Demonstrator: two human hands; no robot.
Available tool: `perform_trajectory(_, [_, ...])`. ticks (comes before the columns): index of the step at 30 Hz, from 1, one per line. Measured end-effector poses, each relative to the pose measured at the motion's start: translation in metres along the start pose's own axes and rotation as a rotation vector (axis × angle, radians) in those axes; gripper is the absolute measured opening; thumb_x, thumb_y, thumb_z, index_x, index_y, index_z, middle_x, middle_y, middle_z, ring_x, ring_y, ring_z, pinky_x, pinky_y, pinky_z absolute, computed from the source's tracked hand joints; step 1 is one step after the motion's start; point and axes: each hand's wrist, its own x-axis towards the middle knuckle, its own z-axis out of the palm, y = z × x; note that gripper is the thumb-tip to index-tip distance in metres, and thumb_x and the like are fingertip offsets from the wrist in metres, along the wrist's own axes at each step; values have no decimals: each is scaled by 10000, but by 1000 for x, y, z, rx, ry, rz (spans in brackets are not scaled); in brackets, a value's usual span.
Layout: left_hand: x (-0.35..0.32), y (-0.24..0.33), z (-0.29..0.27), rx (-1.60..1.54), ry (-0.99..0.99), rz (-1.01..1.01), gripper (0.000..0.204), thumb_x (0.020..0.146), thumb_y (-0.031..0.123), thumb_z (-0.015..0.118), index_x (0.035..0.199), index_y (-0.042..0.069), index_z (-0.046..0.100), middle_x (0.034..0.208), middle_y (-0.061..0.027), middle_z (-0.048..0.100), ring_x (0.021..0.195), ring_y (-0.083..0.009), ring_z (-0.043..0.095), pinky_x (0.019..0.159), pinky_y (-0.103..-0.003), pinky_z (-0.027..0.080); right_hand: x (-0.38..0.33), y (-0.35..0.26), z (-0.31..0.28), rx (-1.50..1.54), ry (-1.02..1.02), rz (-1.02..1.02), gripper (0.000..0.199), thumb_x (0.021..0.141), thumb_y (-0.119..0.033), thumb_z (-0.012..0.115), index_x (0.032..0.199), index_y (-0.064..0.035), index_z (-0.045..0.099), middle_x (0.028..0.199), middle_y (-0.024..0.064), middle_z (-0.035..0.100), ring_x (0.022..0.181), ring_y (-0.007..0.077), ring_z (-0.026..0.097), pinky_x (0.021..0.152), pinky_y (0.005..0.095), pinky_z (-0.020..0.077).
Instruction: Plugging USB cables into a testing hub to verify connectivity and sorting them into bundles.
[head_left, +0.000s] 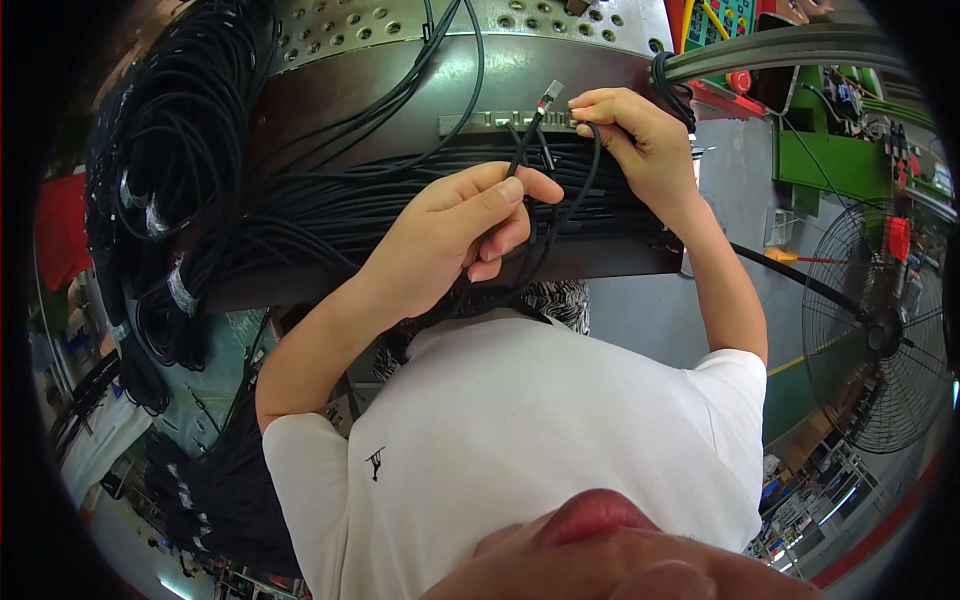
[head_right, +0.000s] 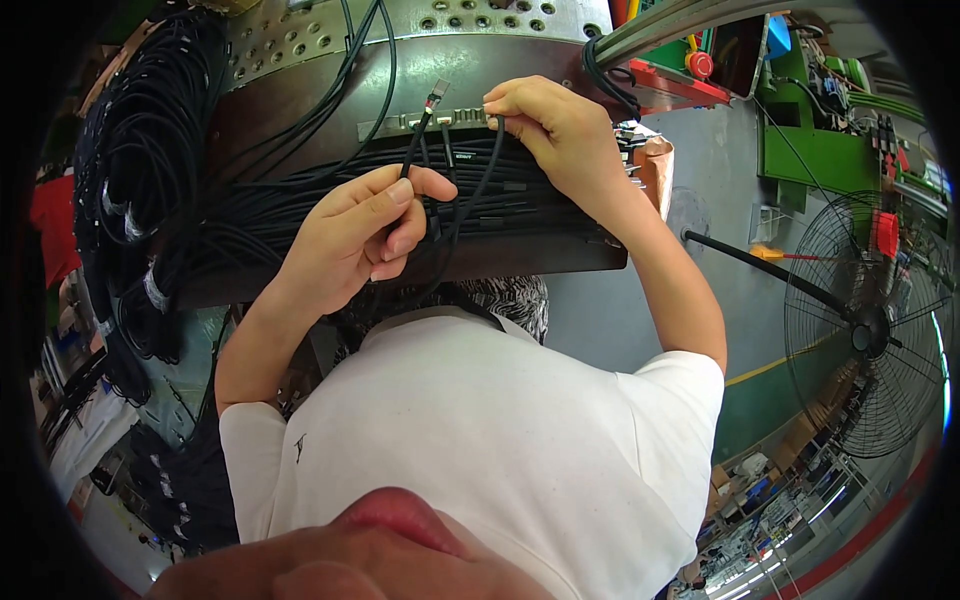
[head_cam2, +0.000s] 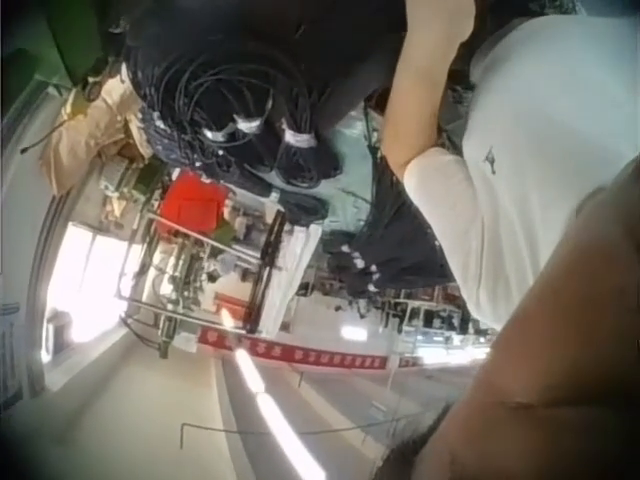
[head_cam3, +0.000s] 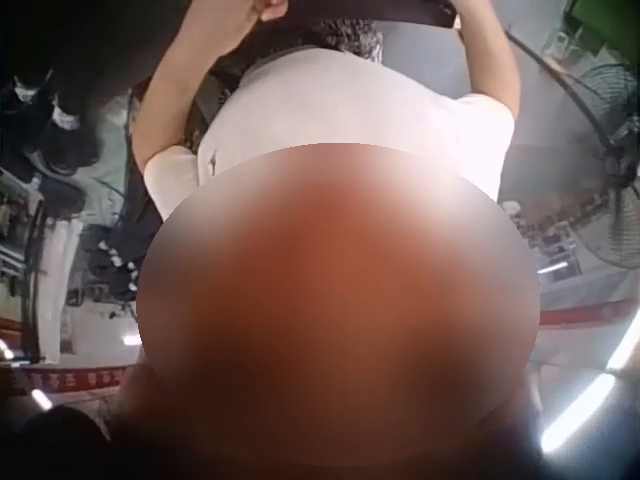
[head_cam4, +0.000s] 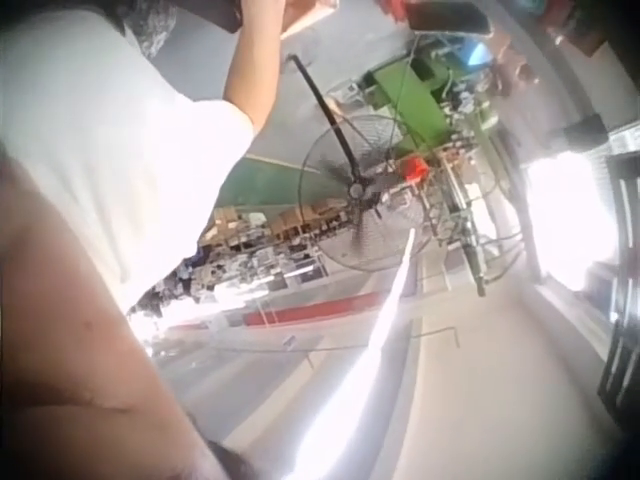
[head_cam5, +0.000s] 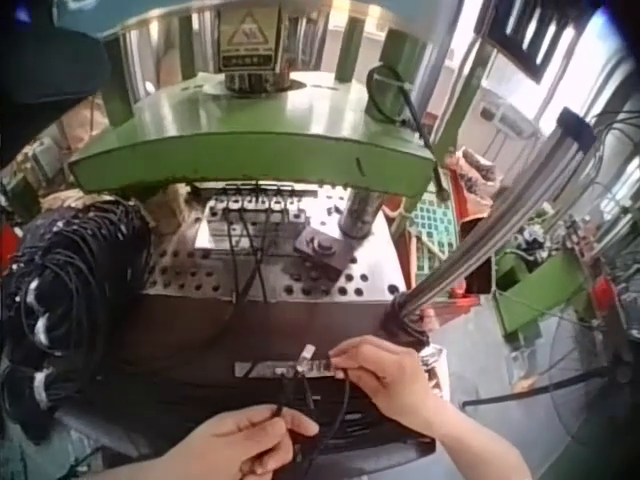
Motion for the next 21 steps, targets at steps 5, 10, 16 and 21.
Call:
perform_trajectory(5, [1, 2, 0, -14, 2, -7, 333, 1042, 242, 395, 1178, -16, 555, 660, 25, 451, 533, -20, 355, 450, -170, 311, 1, 0, 3, -161, 17, -75, 181, 811, 4, 674, 980, -55, 651, 991, 48, 680, 836, 221, 665, 710, 288, 533])
perform_trajectory(10, [2, 8, 3, -2, 1, -23, 338, 1042, 226, 395, 1191, -32, 554, 645, 20, 469, 508, -21, 384, 432, -170, 324, 5, -6, -12, -368, -28, -193, 203, 802, -11, 673, 995, -71, 656, 1081, 44, 671, 903, 260, 659, 739, 312, 537])
perform_trajectory(16, [-3, 23, 18, 139, -97, -164, 362, 1029, 237, 419, 1196, -52, 559, 681, -18, 561, 511, -48, 470, 464, -200, 404, 12, -53, -26, -550, -178, -546, 278, 702, -117, 660, 979, -104, 653, 954, 11, 649, 958, 223, 625, 897, 366, 485])
perform_trajectory(21, [-20, 25, -5, 998, 108, 84, 282, 990, 182, 504, 876, -20, 664, 544, -2, 481, 522, -58, 440, 488, -229, 354, -2, -54, -41, -655, 40, -374, 229, 763, -167, 688, 983, -114, 649, 842, 19, 599, 785, 217, 601, 706, 347, 476])
